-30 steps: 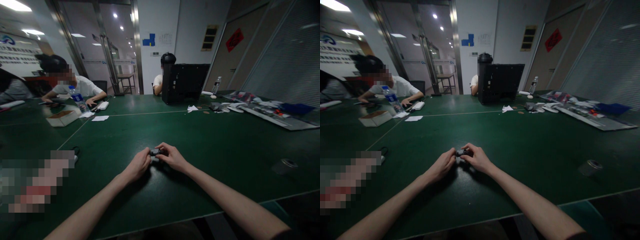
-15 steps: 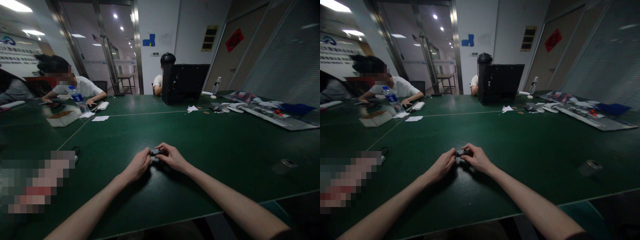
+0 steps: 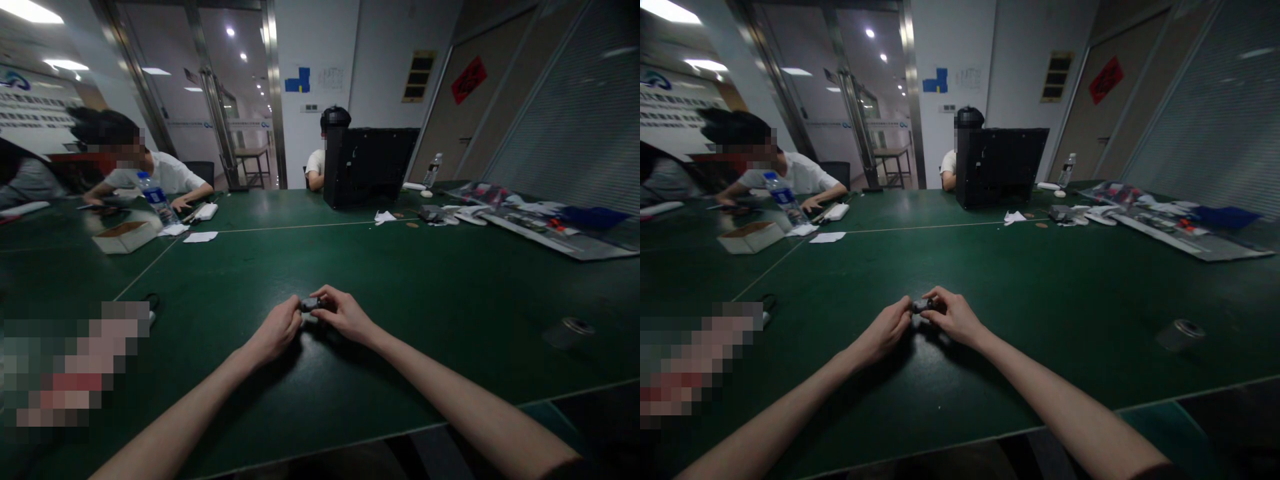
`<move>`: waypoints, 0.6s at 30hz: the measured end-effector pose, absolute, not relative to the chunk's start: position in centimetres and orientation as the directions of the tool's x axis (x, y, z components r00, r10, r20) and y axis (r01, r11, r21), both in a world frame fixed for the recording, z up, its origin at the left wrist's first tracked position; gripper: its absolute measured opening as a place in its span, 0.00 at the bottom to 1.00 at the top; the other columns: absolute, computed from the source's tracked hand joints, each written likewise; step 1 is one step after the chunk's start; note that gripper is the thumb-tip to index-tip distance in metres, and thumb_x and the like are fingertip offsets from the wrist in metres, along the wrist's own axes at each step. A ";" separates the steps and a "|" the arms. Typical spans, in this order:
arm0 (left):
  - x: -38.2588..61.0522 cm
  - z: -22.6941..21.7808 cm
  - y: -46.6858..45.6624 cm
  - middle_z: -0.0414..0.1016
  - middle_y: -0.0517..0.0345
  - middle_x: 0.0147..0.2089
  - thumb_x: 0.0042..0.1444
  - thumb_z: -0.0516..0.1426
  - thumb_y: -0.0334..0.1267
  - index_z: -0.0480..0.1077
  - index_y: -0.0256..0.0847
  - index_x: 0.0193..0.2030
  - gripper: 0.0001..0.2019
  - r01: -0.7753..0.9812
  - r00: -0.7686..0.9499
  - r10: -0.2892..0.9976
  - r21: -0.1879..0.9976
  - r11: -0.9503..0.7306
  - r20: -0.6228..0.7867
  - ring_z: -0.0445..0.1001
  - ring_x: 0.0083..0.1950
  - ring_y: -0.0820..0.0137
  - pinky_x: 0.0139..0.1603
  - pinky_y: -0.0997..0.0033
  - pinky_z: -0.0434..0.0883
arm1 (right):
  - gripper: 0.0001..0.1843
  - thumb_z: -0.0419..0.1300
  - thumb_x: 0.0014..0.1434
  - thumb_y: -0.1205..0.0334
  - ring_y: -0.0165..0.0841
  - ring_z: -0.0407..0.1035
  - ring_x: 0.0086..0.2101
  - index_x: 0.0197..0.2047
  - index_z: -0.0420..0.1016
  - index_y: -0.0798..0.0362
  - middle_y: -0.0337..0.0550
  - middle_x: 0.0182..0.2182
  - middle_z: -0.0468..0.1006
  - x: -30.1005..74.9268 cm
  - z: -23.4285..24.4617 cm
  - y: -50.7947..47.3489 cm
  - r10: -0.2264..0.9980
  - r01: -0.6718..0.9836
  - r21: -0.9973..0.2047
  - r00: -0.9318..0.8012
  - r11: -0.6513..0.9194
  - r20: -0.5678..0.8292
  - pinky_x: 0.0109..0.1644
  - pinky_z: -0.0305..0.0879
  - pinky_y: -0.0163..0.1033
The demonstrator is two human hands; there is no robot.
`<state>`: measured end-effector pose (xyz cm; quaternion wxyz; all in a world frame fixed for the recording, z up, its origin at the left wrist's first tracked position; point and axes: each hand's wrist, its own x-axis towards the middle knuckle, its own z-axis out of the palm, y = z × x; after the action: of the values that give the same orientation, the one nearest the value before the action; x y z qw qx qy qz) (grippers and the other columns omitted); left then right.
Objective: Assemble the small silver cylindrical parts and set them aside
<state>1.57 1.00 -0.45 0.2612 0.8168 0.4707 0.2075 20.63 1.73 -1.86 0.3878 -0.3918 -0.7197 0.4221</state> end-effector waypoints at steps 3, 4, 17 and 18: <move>1.5 -0.4 1.1 0.59 0.63 0.27 0.61 0.41 0.35 0.54 0.42 0.31 0.09 0.668 0.471 0.878 0.616 -0.418 0.086 0.60 0.28 0.71 0.30 0.73 0.58 | 0.14 0.61 0.55 0.60 0.27 0.66 0.24 0.44 0.68 0.54 0.35 0.26 0.71 20.6 -1.8 1.7 0.891 0.258 -0.901 -0.390 0.349 0.233 0.31 0.60 0.33; 1.5 -0.3 1.1 0.59 0.63 0.27 0.61 0.41 0.35 0.55 0.41 0.31 0.09 0.668 0.472 0.878 0.616 -0.419 0.086 0.60 0.28 0.71 0.30 0.73 0.58 | 0.14 0.61 0.55 0.59 0.27 0.66 0.24 0.44 0.68 0.54 0.36 0.26 0.71 20.6 -1.8 1.7 0.890 0.263 -0.897 -0.389 0.355 0.238 0.31 0.60 0.33; 1.5 0.0 1.2 0.59 0.63 0.28 0.61 0.42 0.41 0.58 0.40 0.29 0.12 0.528 0.472 0.879 0.777 -0.342 0.065 0.60 0.31 0.71 0.33 0.73 0.61 | 0.18 0.62 0.54 0.58 0.27 0.64 0.26 0.48 0.70 0.53 0.38 0.29 0.73 20.9 -1.7 1.8 0.866 0.400 -0.789 -0.388 0.466 0.315 0.31 0.60 0.33; 1.5 0.0 1.2 0.59 0.63 0.28 0.61 0.42 0.41 0.58 0.40 0.29 0.12 0.510 0.469 0.881 0.795 -0.327 0.062 0.60 0.31 0.71 0.32 0.73 0.60 | 0.17 0.61 0.54 0.59 0.28 0.65 0.27 0.48 0.70 0.53 0.39 0.30 0.74 20.9 -1.7 1.9 0.868 0.380 -0.804 -0.387 0.457 0.311 0.32 0.61 0.33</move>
<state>1.49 1.23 0.02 0.3669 0.7744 0.4493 0.2527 20.94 1.87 -1.72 0.3753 -0.4070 -0.7666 0.3252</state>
